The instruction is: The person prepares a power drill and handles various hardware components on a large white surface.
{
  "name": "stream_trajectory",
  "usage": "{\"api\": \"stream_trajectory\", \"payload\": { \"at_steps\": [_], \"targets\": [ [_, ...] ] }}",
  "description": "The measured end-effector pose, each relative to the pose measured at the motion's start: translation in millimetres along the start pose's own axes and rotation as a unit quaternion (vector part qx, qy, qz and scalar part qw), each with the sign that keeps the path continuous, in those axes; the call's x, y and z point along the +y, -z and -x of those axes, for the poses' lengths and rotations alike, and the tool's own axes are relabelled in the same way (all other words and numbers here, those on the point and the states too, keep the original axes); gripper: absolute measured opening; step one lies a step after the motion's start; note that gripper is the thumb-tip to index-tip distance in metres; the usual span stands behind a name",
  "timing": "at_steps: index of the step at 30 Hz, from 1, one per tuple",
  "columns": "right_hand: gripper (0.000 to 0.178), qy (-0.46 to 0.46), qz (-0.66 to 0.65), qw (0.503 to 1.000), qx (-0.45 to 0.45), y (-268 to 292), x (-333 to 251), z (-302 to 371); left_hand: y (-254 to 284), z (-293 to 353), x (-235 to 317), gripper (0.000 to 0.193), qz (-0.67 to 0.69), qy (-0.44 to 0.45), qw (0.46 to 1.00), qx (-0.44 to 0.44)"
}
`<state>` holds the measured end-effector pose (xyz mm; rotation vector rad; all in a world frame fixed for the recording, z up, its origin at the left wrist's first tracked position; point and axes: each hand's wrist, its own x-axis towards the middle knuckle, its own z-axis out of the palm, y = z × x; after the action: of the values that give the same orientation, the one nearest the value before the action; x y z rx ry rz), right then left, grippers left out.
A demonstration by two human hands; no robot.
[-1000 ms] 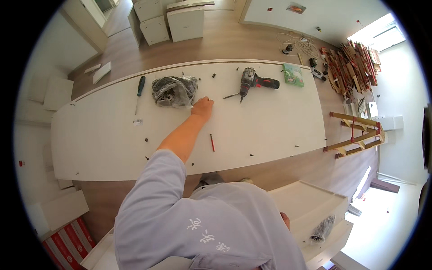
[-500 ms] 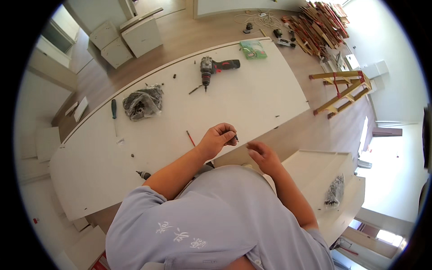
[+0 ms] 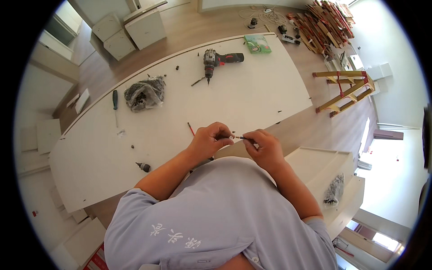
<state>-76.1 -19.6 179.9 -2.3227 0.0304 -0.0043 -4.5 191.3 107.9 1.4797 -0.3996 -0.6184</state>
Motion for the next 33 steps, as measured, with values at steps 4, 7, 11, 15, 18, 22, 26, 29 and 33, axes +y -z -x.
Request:
{"api": "stream_trajectory", "payload": {
  "at_steps": [4, 7, 11, 15, 18, 22, 26, 29, 33],
  "targets": [
    [0.011, 0.102, 0.094, 0.99, -0.001, -3, 4, -4, 0, 0, 18, 0.026, -0.092, -0.034, 0.995, -0.006],
    [0.011, 0.19, 0.155, 0.969, 0.018, -2, 10, -6, 0, -4, 28, 0.028, -0.185, -0.07, 0.98, -0.034],
    [0.01, 0.238, 0.206, 0.949, -0.009, 2, 5, -10, -1, -9, 39, 0.025, -0.272, -0.108, 0.954, -0.065],
    [0.004, 0.202, 0.203, 0.958, -0.031, 5, 4, -11, -3, -12, 41, 0.027, -0.307, -0.12, 0.942, -0.064],
    [0.017, 0.105, 0.21, 0.97, -0.067, 2, 3, -11, -1, -14, 43, 0.025, -0.321, -0.12, 0.937, -0.066],
    [0.042, -0.029, 0.22, 0.965, -0.139, -7, 13, -9, -6, -12, 25, 0.025, -0.381, -0.183, 0.905, -0.043],
    [0.05, -0.124, 0.075, 0.978, -0.15, -7, 8, -4, -4, -8, 28, 0.031, -0.339, -0.203, 0.917, -0.057],
    [0.048, -0.155, 0.054, 0.975, -0.147, -7, 11, -2, -9, -2, 34, 0.036, -0.265, -0.185, 0.946, -0.029],
    [0.048, -0.123, 0.031, 0.986, -0.113, -13, 22, 1, -4, -2, 29, 0.03, -0.202, -0.083, 0.975, -0.051]
  ]
}}
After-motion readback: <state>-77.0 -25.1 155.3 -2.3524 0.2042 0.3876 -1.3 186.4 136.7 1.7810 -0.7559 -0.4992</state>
